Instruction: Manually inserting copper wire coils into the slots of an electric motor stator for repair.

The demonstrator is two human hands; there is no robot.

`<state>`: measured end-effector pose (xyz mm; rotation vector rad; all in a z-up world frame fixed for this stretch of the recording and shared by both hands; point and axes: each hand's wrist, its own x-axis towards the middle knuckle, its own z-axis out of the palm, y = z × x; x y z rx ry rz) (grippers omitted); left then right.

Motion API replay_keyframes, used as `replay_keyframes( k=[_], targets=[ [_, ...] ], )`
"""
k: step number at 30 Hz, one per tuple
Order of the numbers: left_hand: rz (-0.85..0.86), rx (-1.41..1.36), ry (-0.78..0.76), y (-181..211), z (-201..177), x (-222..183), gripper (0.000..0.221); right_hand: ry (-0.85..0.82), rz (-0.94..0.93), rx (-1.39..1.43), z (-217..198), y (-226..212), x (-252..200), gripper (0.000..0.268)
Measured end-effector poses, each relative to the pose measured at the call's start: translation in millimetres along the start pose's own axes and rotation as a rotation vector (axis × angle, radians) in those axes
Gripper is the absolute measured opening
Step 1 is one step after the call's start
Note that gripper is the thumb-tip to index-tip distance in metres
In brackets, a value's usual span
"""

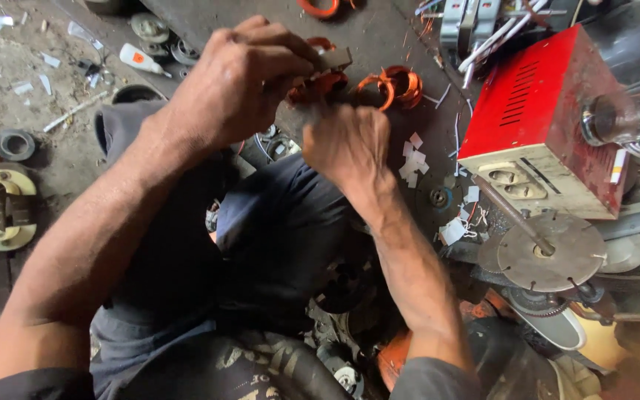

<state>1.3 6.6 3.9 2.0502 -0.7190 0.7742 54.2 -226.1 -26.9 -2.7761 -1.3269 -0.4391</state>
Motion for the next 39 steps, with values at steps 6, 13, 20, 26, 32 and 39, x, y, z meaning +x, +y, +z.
replay_keyframes(
  k=[6,13,20,26,32,39],
  targets=[
    [-0.015,-0.01,0.042,-4.4,5.5,-5.8,0.018,0.327,0.241,0.159,-29.1,-29.5,-31.3,0.022],
    [-0.085,-0.007,0.09,0.2,8.1,-17.6,0.033,0.277,0.282,0.141,-6.7,-42.9,-31.3,0.033],
    [-0.084,0.169,0.103,3.4,11.1,-17.7,0.027,0.353,0.158,0.2,-30.1,-31.3,-29.7,0.023],
    [-0.011,0.333,0.046,-5.6,18.4,0.7,0.024,0.068,0.177,-0.016,-15.5,28.8,-21.4,0.071],
    [0.079,0.605,-0.212,-25.8,34.9,42.2,0.019,-0.003,0.068,0.028,-15.4,60.8,-22.5,0.039],
    [0.055,0.511,-0.413,-44.4,66.6,82.8,0.011,0.004,0.088,0.106,-4.5,59.7,-37.5,0.049]
  ],
)
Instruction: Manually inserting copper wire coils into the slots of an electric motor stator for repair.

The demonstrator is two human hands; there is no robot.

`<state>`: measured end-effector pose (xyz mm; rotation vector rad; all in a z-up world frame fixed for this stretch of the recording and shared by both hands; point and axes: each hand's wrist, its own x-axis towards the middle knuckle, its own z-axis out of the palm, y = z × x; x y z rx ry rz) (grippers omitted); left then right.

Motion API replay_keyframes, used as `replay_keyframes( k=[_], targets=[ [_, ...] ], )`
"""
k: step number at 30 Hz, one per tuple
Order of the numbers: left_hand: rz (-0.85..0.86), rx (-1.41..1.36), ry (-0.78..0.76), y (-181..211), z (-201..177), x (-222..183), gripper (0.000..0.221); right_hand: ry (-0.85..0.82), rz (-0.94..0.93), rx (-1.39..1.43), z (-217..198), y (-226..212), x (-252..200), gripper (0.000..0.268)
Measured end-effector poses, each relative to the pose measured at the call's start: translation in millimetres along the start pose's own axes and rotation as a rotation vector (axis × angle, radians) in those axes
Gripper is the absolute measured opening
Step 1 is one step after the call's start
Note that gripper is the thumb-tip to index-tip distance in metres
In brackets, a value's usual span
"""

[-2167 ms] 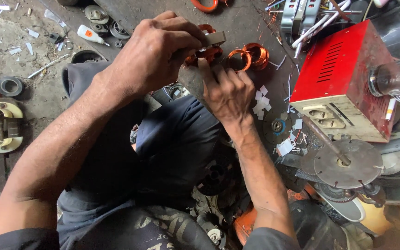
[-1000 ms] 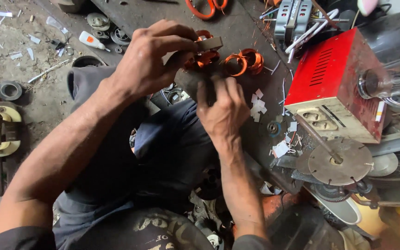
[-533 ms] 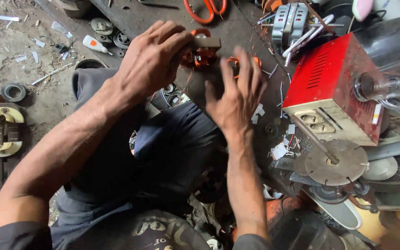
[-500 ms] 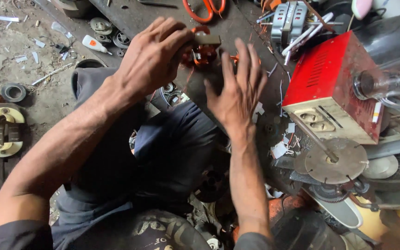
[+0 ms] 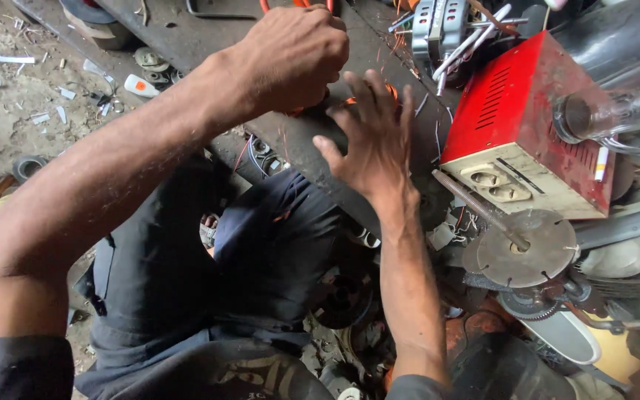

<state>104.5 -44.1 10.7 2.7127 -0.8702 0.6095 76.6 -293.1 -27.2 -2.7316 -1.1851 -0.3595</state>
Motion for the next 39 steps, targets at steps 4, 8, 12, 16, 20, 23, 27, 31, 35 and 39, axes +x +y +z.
replay_keyframes(
  k=[4,8,12,16,20,23,27,31,35,39],
  targets=[
    [0.023,-0.112,0.097,-3.1,-9.4,-12.3,0.006,-0.011,0.04,0.015,-17.5,-18.0,-13.0,0.064],
    [0.037,-0.25,0.185,-0.7,-2.6,-28.6,0.045,0.287,0.075,0.202,-54.4,-61.5,-41.4,0.038],
    [0.088,-0.369,0.196,-7.2,-1.4,-29.6,0.067,0.191,0.225,0.646,-67.6,-113.7,-95.7,0.012],
    [0.127,-0.372,0.204,-7.8,-7.2,-30.1,0.071,-0.595,0.435,0.464,43.5,-146.1,-188.0,0.028],
    [-0.245,-0.538,0.02,-0.7,-27.6,-28.1,0.062,-1.082,0.304,0.439,144.9,-193.6,-297.2,0.05],
    [-0.539,-0.605,-0.126,-2.0,-37.0,-34.3,0.062,-0.844,0.223,0.48,151.6,-200.4,-321.7,0.047],
    [-0.4,-0.359,0.002,-10.9,-8.2,-46.7,0.047,-1.107,0.142,0.483,147.6,-198.2,-314.2,0.063],
    [-0.496,-0.558,-0.037,10.3,-26.0,-46.0,0.043,-0.957,0.08,0.488,121.0,-180.1,-297.7,0.038],
    [-0.416,-0.59,0.067,13.1,-23.9,-47.9,0.056,-0.664,0.062,0.576,109.5,-168.9,-292.1,0.019],
    [-0.399,-0.501,0.091,5.1,-3.7,-50.4,0.06,-0.478,-0.21,0.562,95.8,-175.6,-291.3,0.004]
  ],
)
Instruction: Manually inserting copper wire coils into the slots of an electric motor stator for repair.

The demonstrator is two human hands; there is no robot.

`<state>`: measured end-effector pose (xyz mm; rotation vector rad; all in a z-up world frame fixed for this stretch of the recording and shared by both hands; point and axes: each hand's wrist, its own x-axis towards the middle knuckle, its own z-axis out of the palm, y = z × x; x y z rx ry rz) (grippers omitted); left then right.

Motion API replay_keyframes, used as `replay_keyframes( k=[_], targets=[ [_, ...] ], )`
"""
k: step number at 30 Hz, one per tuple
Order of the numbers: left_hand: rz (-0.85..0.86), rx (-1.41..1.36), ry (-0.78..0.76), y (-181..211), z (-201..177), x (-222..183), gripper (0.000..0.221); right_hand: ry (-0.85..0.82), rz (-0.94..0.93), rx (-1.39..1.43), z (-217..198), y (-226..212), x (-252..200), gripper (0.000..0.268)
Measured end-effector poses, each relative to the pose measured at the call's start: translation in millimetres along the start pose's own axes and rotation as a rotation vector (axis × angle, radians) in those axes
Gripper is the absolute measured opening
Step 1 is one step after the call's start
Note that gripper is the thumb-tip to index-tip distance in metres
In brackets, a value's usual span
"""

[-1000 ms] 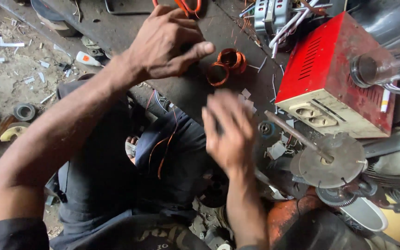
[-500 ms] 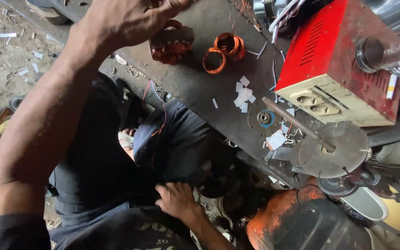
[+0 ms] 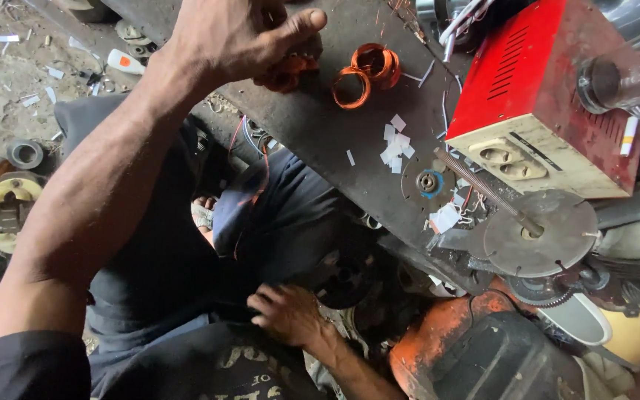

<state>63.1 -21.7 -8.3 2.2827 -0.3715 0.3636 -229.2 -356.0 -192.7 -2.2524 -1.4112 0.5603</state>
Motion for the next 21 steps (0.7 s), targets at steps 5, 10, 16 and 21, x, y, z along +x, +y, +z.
replay_keyframes(
  k=[5,10,16,21],
  targets=[
    [0.019,-0.011,0.005,-3.1,0.3,0.8,0.041,-0.005,0.145,0.184,-4.4,-2.8,11.3,0.018],
    [0.022,-0.149,-0.044,3.7,-4.6,2.0,0.05,-0.255,0.232,0.044,46.6,13.4,-2.8,0.042],
    [0.018,-0.196,0.019,-4.7,-0.9,-1.1,0.039,0.046,0.235,0.017,30.6,-0.8,7.3,0.031],
    [-0.027,-0.194,0.021,-8.1,4.9,0.1,0.039,-0.15,0.289,0.068,8.5,-9.4,9.5,0.033]
  ],
)
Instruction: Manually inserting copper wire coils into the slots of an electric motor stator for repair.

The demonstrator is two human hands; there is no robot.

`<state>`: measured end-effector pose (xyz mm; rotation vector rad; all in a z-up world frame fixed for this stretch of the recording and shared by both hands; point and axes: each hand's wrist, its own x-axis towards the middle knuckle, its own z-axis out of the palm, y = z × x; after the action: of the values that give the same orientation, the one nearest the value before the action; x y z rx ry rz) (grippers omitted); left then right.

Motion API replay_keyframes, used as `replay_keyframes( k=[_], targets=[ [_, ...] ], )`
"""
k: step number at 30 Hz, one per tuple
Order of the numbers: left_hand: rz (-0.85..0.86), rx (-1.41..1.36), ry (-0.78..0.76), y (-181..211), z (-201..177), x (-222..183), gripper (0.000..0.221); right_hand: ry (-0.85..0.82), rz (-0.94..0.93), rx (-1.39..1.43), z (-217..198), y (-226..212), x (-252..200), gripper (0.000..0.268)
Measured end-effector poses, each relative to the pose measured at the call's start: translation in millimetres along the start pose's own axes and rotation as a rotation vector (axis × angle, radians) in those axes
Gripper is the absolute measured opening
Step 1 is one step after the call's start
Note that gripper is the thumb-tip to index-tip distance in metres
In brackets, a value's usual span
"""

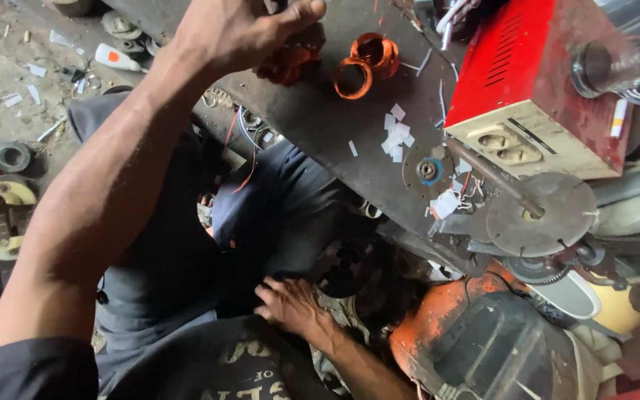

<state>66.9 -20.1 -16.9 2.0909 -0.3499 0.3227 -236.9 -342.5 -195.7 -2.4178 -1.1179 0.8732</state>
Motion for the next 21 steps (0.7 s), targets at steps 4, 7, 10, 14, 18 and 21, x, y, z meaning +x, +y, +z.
replay_keyframes(
  k=[4,7,10,14,18,21],
  targets=[
    [0.02,-0.016,-0.028,2.7,-5.1,-1.0,0.052,-0.013,0.002,-0.065,3.0,8.5,0.5,0.022],
    [-0.067,0.013,-0.075,2.2,-1.5,3.3,0.052,-0.077,0.039,0.109,-43.6,6.8,-3.5,0.026],
    [-0.021,0.081,-0.016,-5.8,0.9,3.7,0.043,-0.028,0.052,0.301,-63.3,-0.4,-9.9,0.018],
    [-0.013,-0.053,-0.031,9.1,-6.5,3.3,0.037,-0.014,0.113,0.318,-59.4,2.2,-9.1,0.022],
    [-0.181,-0.21,-0.094,23.8,-10.6,1.0,0.035,0.237,0.076,0.381,-60.5,7.1,-5.4,0.029],
    [-0.288,-0.24,-0.121,32.2,-15.1,-0.1,0.034,0.368,0.056,0.34,-111.1,-2.7,-5.3,0.022]
  ],
)
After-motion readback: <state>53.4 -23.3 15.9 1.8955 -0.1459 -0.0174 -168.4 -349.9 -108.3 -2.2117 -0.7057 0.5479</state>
